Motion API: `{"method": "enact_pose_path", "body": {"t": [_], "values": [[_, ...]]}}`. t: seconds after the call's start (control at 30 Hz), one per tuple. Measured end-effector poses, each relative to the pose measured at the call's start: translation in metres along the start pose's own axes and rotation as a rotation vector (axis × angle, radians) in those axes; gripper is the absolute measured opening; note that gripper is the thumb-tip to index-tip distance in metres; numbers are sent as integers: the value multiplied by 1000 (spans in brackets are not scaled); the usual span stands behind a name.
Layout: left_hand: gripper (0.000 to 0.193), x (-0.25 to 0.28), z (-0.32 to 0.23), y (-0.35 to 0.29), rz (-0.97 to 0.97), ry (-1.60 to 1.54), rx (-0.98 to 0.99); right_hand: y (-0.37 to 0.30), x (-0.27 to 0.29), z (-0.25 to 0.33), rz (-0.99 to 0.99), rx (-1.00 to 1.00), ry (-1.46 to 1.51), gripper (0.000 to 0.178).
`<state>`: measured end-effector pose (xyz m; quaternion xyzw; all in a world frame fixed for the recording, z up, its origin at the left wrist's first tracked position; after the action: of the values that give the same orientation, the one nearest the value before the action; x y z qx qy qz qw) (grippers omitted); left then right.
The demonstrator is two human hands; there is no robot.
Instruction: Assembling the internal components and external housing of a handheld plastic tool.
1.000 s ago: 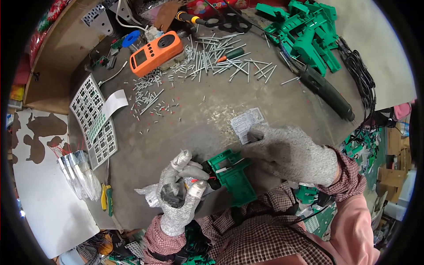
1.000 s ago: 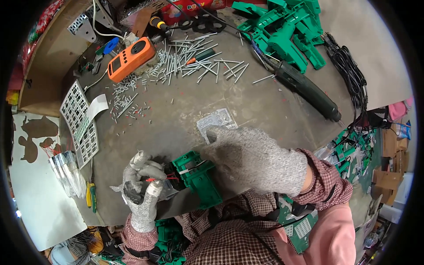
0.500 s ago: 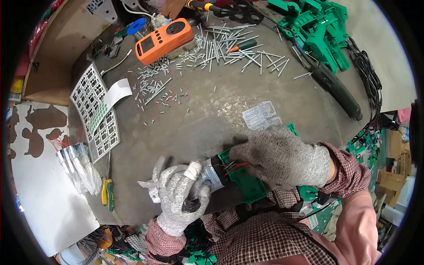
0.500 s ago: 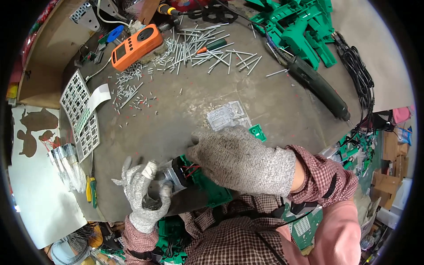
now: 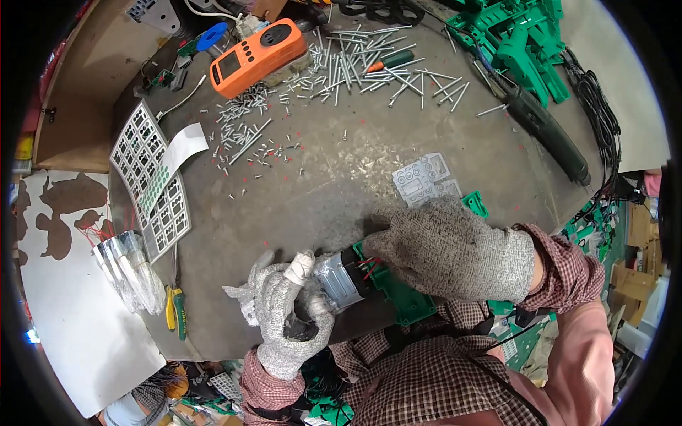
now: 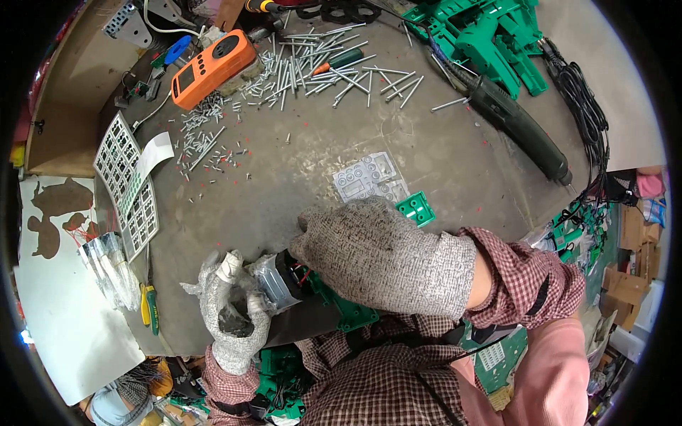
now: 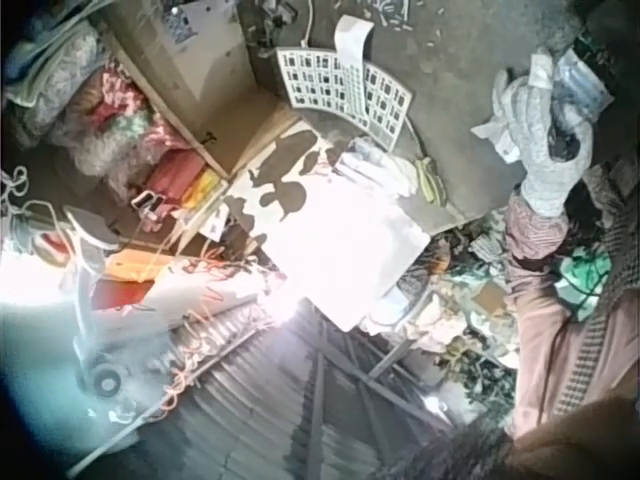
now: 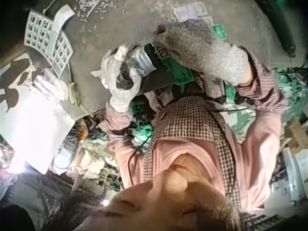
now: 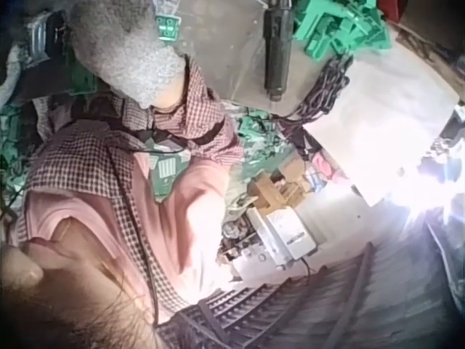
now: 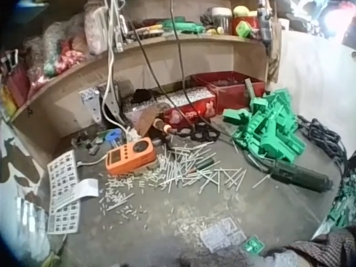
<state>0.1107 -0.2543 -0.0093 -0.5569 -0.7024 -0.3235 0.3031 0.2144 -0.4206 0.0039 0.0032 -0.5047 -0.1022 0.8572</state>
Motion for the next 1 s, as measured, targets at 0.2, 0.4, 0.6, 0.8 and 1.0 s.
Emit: {"method": "enact_pose_path", "body": {"t": [0.2,0.4,0.6,0.8,1.0], "values": [[54,0,-2,0,13,24,-21,4,7,0,68,-24,72,22],[53,-1,0,0,2,11,-29,3,10,-2,97,-67,132,21],[53,0,0,-1,-15,18,-33,3,6,-1,55,-63,89,19],[55,-1,0,-1,-16,21,-18,4,8,-2,84,-77,148,19],[54,-1,-3,0,-28,36,-37,2,9,-2,82,-49,137,18]]}}
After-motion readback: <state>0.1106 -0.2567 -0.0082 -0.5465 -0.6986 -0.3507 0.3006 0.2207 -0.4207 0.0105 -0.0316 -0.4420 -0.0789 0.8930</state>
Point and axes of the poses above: each hand's wrist, its own y-axis towards the middle knuckle, its own x-axis out of the back of the hand, z = x × y, the point moved 7 cm from there along y, towards the middle knuckle, and after that the axes turned 15 degrees about x, right-handed, at the moved point
